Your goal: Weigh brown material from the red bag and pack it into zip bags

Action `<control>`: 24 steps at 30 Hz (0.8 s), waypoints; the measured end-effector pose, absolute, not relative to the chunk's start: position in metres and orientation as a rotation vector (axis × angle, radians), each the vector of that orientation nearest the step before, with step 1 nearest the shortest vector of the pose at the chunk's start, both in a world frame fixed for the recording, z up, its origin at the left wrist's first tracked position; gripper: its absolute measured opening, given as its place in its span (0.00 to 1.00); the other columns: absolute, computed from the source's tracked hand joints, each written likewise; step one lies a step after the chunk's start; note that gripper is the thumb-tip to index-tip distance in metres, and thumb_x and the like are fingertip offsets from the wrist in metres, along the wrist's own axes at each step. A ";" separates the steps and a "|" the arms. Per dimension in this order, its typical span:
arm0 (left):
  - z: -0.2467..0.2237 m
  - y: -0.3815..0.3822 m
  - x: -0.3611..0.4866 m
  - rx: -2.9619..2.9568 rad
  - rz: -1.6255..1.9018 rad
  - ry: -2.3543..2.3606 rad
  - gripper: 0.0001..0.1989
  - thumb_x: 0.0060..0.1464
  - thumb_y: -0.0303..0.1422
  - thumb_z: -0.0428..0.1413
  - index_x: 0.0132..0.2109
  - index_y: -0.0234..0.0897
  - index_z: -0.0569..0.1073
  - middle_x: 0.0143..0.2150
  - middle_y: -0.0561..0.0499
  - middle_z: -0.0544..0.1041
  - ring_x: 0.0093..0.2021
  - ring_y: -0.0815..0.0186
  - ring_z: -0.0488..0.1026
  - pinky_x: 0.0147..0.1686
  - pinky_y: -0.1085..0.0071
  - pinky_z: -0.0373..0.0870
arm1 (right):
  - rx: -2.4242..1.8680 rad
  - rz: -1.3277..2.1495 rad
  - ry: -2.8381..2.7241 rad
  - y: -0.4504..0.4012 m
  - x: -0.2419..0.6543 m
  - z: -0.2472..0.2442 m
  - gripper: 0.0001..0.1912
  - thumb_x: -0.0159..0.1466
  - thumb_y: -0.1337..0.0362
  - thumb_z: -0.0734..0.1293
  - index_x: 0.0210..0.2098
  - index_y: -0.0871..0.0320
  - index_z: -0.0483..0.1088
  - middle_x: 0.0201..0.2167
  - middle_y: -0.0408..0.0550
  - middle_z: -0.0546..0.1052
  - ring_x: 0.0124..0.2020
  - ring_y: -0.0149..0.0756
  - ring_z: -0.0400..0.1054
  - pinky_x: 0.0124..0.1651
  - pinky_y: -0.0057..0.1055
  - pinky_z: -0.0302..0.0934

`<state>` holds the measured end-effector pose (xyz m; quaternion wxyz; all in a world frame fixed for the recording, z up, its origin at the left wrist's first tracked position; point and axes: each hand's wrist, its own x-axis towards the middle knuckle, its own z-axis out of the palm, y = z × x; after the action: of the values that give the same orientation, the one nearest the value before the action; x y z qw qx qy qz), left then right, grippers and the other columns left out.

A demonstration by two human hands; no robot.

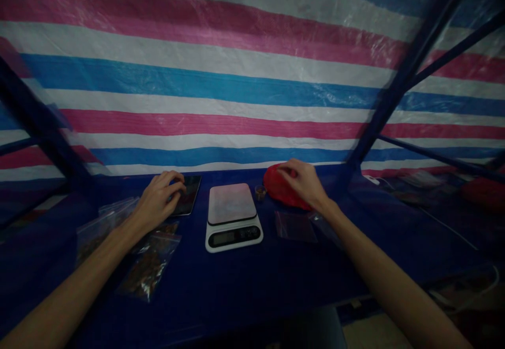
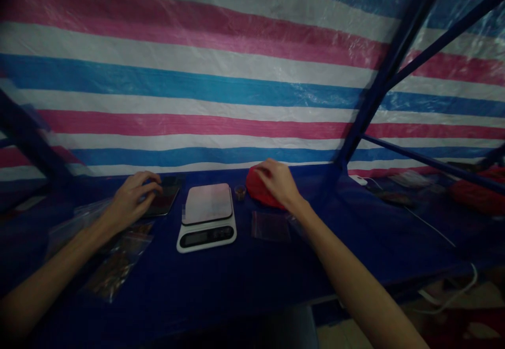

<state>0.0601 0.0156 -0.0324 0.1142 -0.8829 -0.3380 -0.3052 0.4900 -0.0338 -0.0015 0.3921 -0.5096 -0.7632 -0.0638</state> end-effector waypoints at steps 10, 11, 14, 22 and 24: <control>-0.038 0.010 0.070 -2.644 -0.849 -0.973 0.13 0.63 0.27 0.46 0.38 0.38 0.75 0.48 0.44 0.73 0.49 0.55 0.71 0.45 0.58 0.65 | -1.485 0.422 -2.250 -0.010 0.556 -0.029 0.11 0.60 0.71 0.69 0.42 0.60 0.79 0.47 0.56 0.82 0.47 0.46 0.75 0.54 0.40 0.68; -0.039 0.011 0.070 -2.646 -0.841 -0.980 0.13 0.63 0.28 0.46 0.38 0.38 0.75 0.48 0.44 0.73 0.49 0.55 0.71 0.45 0.58 0.65 | -1.478 0.389 -2.267 -0.008 0.551 -0.035 0.11 0.60 0.72 0.69 0.42 0.60 0.78 0.48 0.57 0.81 0.48 0.46 0.75 0.56 0.41 0.66; -0.043 0.012 0.071 -2.664 -0.799 -1.008 0.13 0.63 0.28 0.46 0.38 0.38 0.75 0.49 0.44 0.73 0.48 0.55 0.70 0.45 0.58 0.65 | -1.437 0.390 -2.233 -0.004 0.538 -0.045 0.07 0.60 0.72 0.68 0.37 0.59 0.77 0.46 0.56 0.80 0.46 0.44 0.74 0.54 0.40 0.67; -0.039 0.009 0.069 -2.654 -0.823 -1.008 0.12 0.64 0.29 0.46 0.39 0.39 0.76 0.51 0.44 0.72 0.50 0.54 0.71 0.46 0.57 0.64 | -1.443 0.391 -2.078 -0.001 0.531 -0.042 0.10 0.62 0.72 0.62 0.32 0.57 0.76 0.29 0.49 0.78 0.30 0.38 0.71 0.34 0.32 0.65; -0.038 0.008 0.069 -2.646 -0.845 -0.982 0.12 0.64 0.30 0.46 0.40 0.39 0.75 0.51 0.44 0.72 0.50 0.54 0.71 0.47 0.57 0.64 | -1.427 0.333 -2.133 -0.004 0.538 -0.036 0.10 0.60 0.73 0.64 0.30 0.57 0.76 0.31 0.49 0.79 0.32 0.38 0.72 0.38 0.32 0.64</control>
<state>0.0686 0.0084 -0.0380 0.0974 -0.8938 -0.3318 -0.2855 0.5378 -0.0042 -0.0356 0.2732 -0.5304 -0.7929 0.1238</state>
